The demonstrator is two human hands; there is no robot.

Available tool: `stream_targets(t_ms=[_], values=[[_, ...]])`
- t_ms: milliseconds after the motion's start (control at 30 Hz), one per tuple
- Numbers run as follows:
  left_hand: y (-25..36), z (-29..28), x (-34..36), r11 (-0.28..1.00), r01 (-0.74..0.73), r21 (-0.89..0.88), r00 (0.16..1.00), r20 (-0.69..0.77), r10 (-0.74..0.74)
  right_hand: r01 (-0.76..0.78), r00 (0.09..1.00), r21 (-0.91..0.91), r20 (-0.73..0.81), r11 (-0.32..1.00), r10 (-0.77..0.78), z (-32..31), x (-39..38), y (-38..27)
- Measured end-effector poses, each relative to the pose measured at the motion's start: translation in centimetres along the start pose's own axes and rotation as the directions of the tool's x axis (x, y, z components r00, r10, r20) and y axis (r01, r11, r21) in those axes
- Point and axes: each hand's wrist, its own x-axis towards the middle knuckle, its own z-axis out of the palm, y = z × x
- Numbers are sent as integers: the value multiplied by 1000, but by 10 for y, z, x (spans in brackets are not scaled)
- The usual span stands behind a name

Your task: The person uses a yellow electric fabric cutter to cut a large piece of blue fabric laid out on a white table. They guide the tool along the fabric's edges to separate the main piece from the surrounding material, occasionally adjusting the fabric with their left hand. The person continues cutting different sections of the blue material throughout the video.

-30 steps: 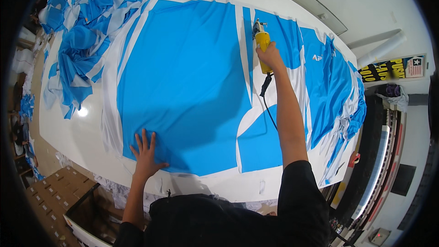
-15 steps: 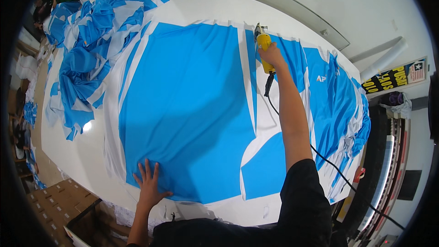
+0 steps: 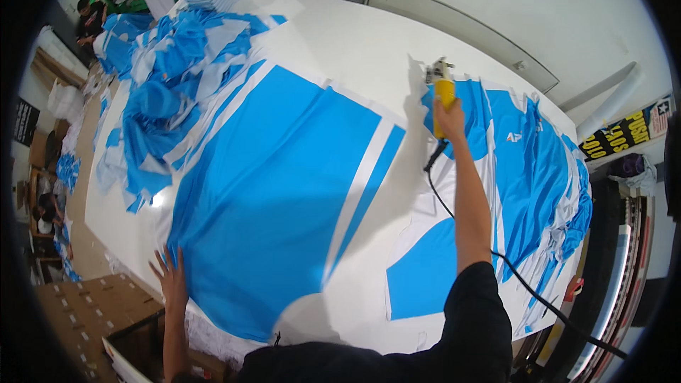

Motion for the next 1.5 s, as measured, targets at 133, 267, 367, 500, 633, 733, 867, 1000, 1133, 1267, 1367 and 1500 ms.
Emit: stream_targets(t_ms=[133,267,367,500,633,733,867,1000,1133,1267,1367,1500], values=[[112,-30,50,840,-127,-527,970,-243,-6,73,996,78,-51,994,-69,-72,-95,-18],[244,-103,16,767,-212,-606,971,-41,236,116,989,56,83,992,-120,-145,-223,-54],[210,-63,-20,761,-261,-593,943,13,334,-7,971,-15,240,1000,10,-192,-330,-74],[109,-26,-71,845,-271,-460,905,178,387,-68,936,-26,344,997,73,-222,-474,-64],[87,-11,-97,830,-343,-440,920,19,391,-111,908,-164,385,980,167,-224,-603,-77],[116,-17,-91,767,-385,-513,901,-31,432,-174,867,-158,444,972,227,-220,-670,-90],[138,-21,-91,766,-356,-536,867,116,484,-106,884,-232,424,967,198,-221,-732,-97],[118,-9,-88,717,-392,-576,863,39,504,-176,843,-267,457,948,285,-218,-769,-107],[112,-5,-94,692,-388,-609,857,37,513,-192,868,-234,413,953,277,-201,-777,-115],[112,-4,-91,699,-385,-603,857,49,514,-178,875,-234,406,956,262,-175,-752,-113],[113,-2,-89,694,-393,-603,860,28,510,-187,870,-246,408,951,276,-168,-738,-117],[111,0,-91,687,-406,-602,862,-3,507,-157,889,-237,390,959,242,-166,-734,-120]])
